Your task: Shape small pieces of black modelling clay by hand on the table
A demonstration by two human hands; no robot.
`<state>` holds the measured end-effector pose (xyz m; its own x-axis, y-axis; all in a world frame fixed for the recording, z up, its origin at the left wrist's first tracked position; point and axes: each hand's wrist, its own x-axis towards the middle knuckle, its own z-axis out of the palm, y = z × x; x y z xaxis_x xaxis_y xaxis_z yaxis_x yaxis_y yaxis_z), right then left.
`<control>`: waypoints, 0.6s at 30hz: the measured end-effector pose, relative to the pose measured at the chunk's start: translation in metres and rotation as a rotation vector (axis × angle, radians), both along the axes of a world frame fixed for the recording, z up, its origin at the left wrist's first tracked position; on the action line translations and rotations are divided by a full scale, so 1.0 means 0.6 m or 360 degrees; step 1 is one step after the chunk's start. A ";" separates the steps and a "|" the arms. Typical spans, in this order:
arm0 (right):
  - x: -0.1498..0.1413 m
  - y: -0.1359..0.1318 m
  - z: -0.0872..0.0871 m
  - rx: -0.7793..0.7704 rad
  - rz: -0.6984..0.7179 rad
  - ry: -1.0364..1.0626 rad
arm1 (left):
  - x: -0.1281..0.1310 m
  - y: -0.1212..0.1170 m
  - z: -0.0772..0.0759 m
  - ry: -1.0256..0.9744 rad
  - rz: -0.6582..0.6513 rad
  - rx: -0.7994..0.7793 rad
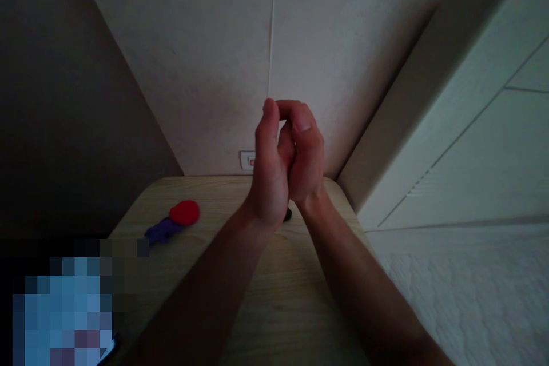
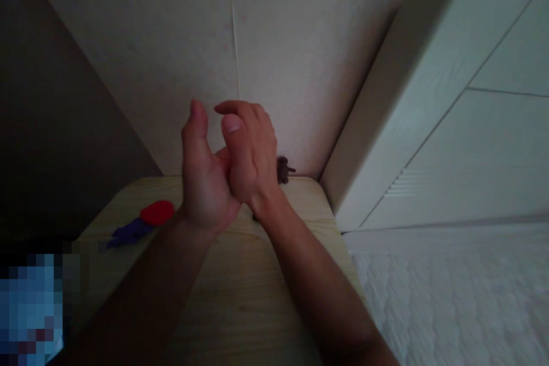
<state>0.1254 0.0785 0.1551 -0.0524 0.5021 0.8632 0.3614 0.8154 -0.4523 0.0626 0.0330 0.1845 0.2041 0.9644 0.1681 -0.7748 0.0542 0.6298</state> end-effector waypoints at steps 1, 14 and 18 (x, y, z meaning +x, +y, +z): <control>-0.003 0.003 -0.002 0.0087 0.0000 0.0133 | -0.001 -0.001 0.000 -0.0012 -0.0003 -0.0005; 0.022 0.052 -0.020 -0.0033 -0.0160 0.0545 | -0.005 0.032 -0.031 -0.0261 -0.0237 -0.0279; 0.040 0.049 -0.010 0.0000 -0.0223 0.0412 | -0.010 0.037 -0.036 -0.0426 -0.0250 -0.0358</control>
